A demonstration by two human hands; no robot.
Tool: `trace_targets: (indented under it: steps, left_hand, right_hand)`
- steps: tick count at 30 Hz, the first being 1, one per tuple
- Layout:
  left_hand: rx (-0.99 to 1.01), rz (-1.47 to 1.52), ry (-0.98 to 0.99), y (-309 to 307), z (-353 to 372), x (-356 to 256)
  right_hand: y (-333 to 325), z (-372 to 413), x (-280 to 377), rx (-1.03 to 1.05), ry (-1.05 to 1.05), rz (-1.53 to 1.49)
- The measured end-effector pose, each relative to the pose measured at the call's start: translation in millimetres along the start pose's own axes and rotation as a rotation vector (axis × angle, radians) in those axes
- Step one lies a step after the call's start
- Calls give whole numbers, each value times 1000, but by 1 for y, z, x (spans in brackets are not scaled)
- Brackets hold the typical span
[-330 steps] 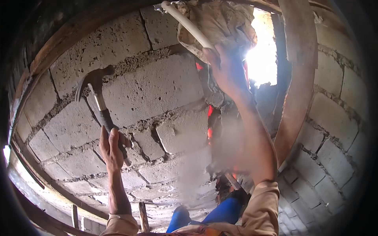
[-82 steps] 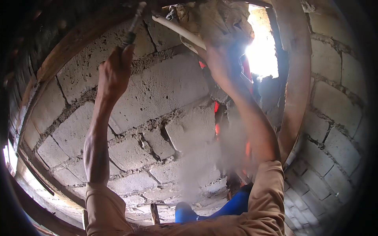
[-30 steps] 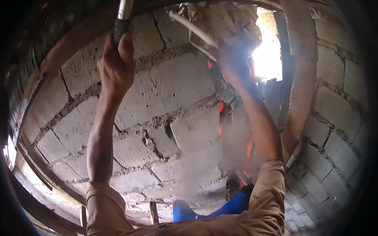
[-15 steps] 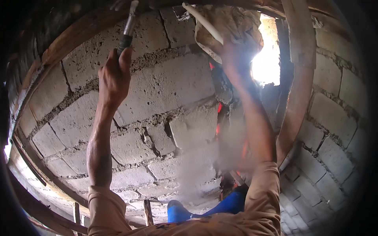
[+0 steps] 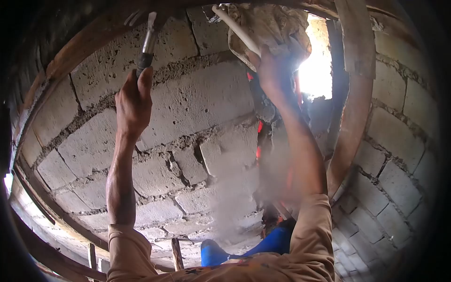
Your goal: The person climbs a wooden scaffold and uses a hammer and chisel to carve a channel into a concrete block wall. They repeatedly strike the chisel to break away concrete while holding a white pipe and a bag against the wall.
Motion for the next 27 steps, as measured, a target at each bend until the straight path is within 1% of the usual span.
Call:
trace_targets:
  steps: [1,2,5,8,11,12,14,15,17,18,21,24,27]
  left_hand:
    - [-10,-1,9,-1,-2,-9]
    - [-21,0,18,-2,-5,-18]
    - [-210,158,310,-1,-12,-48]
    - [-300,278,415,14,-20,-69]
    - [-50,-98,240,48,-60,-55]
    - [26,-234,285,54,-71,-62]
    - [42,-169,244,51,-76,-55]
    - [47,-138,227,44,-72,-61]
    - [-26,-14,202,38,-57,-66]
    - [-64,46,181,34,-52,-65]
    - [-26,-102,197,51,-71,-46]
    - [115,-205,169,47,-81,-48]
    - [47,-3,86,26,-55,-48]
  right_hand:
    - [-3,0,5,73,57,-21]
    - [-5,-2,7,73,63,-34]
    - [-1,-1,4,42,39,-58]
    - [3,0,-3,-24,-25,-42]
    - [-7,-3,4,-23,-28,-49]
    - [-9,-6,3,-45,-69,-56]
    - [-12,-8,-1,-104,-156,-69]
    - [-13,-10,-4,-149,-201,-74]
    - [-10,-9,-9,-159,-204,-49]
    - [-7,-8,-9,-124,-167,-20]
    - [1,-7,-11,-53,-130,-13]
    - [-7,-6,-12,-58,-171,-1]
    - [-18,7,-6,-27,-115,-36]
Point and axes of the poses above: each hand's wrist, its own z-axis away from the middle knuckle, its own y-axis out of the palm, x = y × z, the point moved 3 cm from there along -z, towards the middle knuckle, and after that the axes turned 13 degrees about -y, right-handed, at the moved point
